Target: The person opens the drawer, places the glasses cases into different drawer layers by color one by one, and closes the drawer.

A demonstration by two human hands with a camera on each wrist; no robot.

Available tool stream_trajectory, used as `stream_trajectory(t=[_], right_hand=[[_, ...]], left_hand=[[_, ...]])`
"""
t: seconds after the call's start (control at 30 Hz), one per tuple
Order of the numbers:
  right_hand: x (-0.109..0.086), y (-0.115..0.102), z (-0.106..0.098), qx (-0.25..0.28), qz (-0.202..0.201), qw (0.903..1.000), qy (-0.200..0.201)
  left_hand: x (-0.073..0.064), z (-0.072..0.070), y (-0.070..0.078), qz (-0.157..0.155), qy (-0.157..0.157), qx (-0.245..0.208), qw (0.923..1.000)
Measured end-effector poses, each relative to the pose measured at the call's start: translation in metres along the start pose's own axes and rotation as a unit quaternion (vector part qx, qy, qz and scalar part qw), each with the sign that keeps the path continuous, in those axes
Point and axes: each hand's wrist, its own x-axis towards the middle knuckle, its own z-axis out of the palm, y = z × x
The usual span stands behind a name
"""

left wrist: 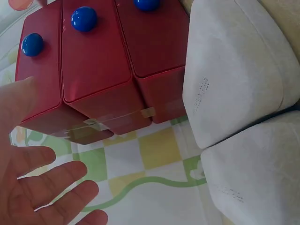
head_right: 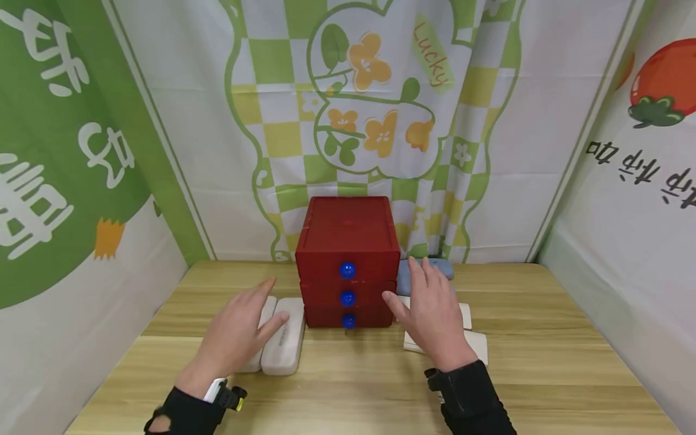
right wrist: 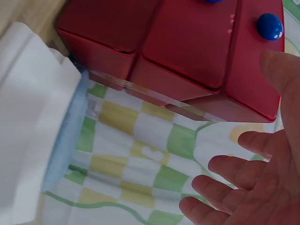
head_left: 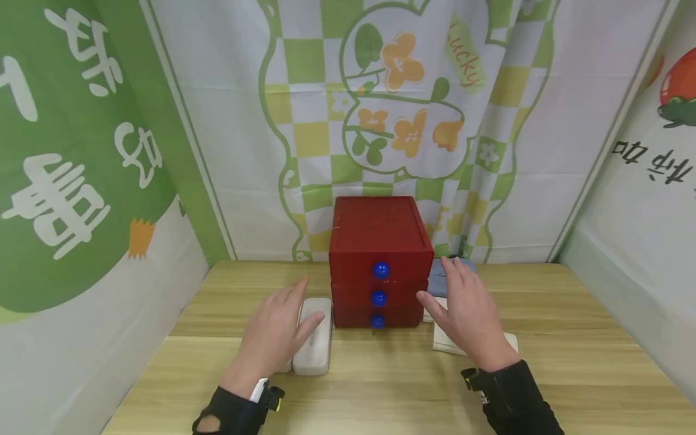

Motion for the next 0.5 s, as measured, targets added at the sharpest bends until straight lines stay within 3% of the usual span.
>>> stream_trajectory(t=[0.5], right_hand=[[0.021,-0.018,-0.02,-0.009,-0.041,0.9984,0.038]], left_hand=[[0.036,-0.018,0.006,-0.001,0.013,-0.061,0.9981]])
